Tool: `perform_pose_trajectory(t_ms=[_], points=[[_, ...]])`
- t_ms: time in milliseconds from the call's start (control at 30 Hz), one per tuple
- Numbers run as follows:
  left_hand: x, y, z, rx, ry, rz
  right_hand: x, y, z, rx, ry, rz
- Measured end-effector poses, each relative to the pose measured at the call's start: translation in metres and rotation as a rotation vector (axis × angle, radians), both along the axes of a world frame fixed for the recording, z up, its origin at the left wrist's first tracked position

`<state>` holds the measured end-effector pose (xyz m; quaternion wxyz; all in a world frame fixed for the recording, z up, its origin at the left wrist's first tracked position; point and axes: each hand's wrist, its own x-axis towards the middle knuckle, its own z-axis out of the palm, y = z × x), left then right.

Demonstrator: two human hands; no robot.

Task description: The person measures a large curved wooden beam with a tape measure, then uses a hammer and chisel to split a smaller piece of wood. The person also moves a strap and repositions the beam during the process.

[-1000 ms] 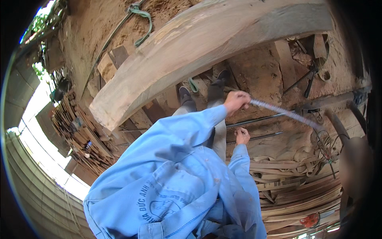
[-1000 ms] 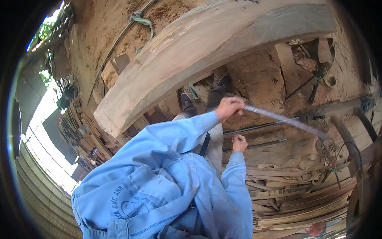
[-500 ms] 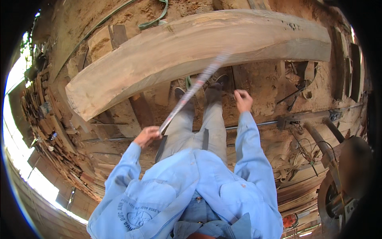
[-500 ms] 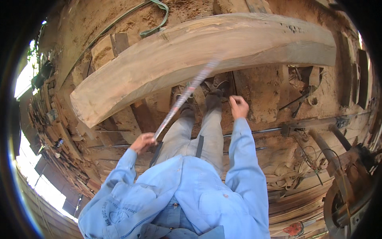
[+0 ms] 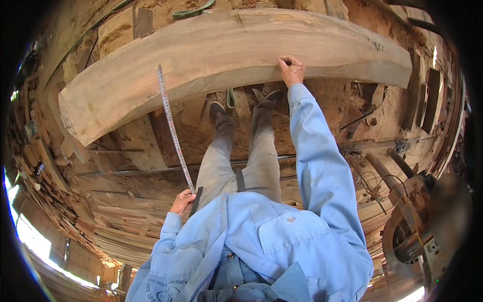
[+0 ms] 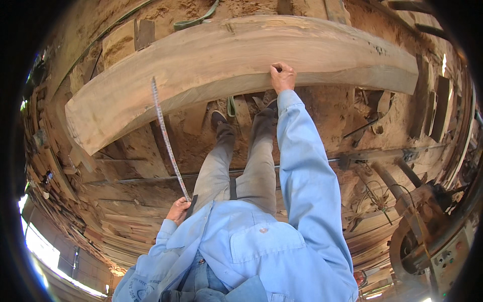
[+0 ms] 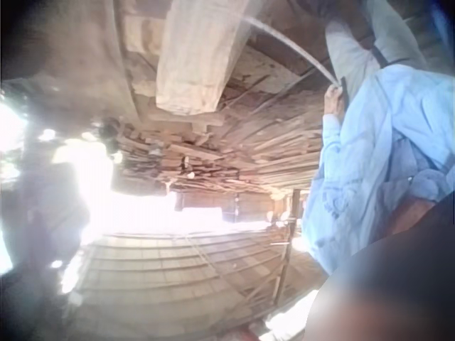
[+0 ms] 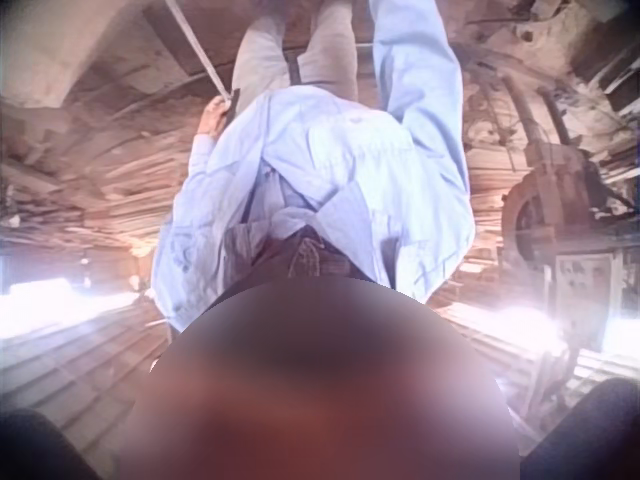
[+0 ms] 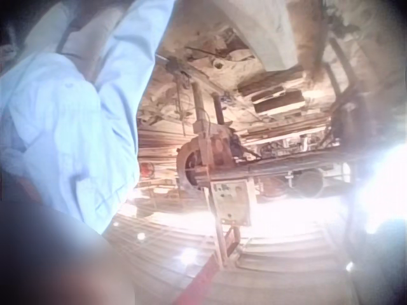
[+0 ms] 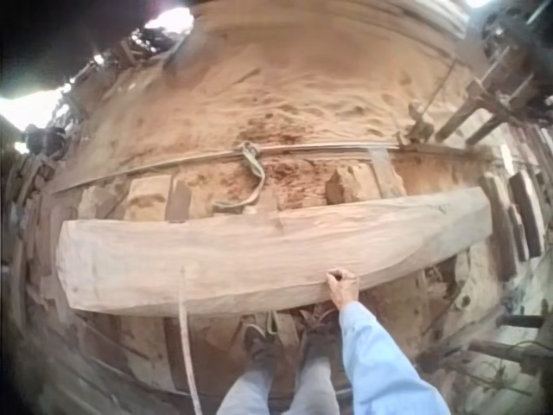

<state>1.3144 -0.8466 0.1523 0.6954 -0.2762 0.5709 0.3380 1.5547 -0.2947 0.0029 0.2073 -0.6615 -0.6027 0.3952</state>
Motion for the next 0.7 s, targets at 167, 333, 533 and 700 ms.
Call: perform_pose_trajectory(t_ms=[167, 333, 533, 700], points=[[0.004, -0.009, -0.006, 0.007, -0.025, 0.029, -0.003, 0.004, -0.008, 0.058, -0.136, 0.045], [0.003, -0.021, -0.014, -0.018, -0.011, -0.050, -0.006, 0.009, -0.009, 0.078, -0.208, 0.106], [0.002, -0.018, -0.015, -0.012, -0.021, -0.065, -0.001, -0.004, -0.007, 0.137, -0.260, 0.178], [0.006, -0.006, -0.009, -0.021, 0.020, -0.116, 0.015, -0.037, -0.012, 0.168, -0.299, 0.208]])
